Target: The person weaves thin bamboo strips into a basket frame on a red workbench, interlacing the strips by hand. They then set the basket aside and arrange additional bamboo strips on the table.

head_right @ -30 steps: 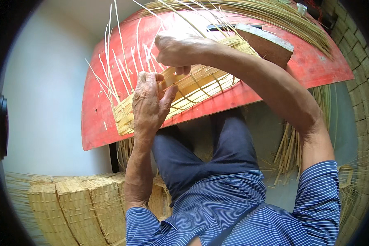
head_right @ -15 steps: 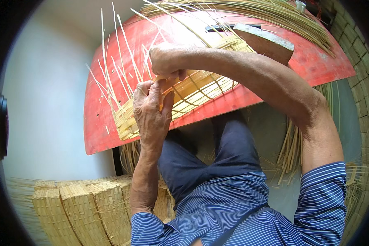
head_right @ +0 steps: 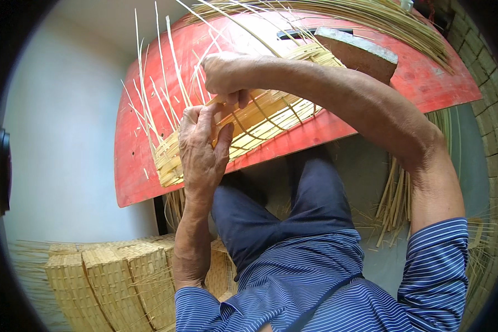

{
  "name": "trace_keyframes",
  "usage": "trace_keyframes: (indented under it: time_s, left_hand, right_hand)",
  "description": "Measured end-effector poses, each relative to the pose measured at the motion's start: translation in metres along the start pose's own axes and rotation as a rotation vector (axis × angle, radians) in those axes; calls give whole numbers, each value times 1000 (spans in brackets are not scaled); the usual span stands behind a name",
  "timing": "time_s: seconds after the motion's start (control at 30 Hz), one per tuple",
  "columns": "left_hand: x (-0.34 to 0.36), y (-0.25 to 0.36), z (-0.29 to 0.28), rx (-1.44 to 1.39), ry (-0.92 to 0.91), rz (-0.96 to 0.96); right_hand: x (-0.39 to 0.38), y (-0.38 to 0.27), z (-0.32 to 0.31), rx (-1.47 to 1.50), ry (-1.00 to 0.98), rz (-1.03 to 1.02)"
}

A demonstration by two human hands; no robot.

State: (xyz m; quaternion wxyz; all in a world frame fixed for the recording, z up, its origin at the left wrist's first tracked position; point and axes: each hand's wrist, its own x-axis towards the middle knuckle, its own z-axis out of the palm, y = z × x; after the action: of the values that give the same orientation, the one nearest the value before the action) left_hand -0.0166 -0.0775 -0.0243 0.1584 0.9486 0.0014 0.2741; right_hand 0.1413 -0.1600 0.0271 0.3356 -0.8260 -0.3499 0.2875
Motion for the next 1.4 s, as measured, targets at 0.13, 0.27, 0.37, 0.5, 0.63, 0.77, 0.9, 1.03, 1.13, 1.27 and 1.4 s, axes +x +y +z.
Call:
trace_keyframes:
  time_s: [0.13, 0.27, 0.37, 0.5, 0.63, 0.77, 0.9, 1.03, 1.13, 1.27, 1.4]
  left_hand:
    - [6, 4, -5, -46, -82, -47]
    - [5, -3, -3, -103, -95, -41]
    - [8, 1, -8, -69, -121, -25]
    - [13, 3, -11, -27, -199, -15]
    - [20, 2, -14, 4, -264, -39]
    - [28, -2, -8, -157, -286, -46]
    - [29, -2, -3, -174, -224, 61]
    - [26, -4, -4, -188, -210, 26]
    - [24, -5, -3, -118, -167, 75]
    - [25, -1, -8, -80, -244, -6]
    - [33, -5, -13, -63, -315, 15]
  right_hand:
    - [-1, 5, -2, 18, 3, 2]
    - [-4, 7, -2, 84, 24, -17]
    - [-6, 3, -3, 103, 24, -3]
    - [-7, 4, -4, 78, 24, 10]
    - [-7, 1, -2, 59, 18, -4]
    - [-11, 0, -4, 70, 1, -16]
    - [7, 9, 0, -144, -6, -67]
    - [12, 4, 1, -347, -57, -51]
    - [-1, 3, -4, 83, 41, 14]
    - [1, 7, -1, 86, 81, -1]
    - [-4, 5, -3, 100, 4, 2]
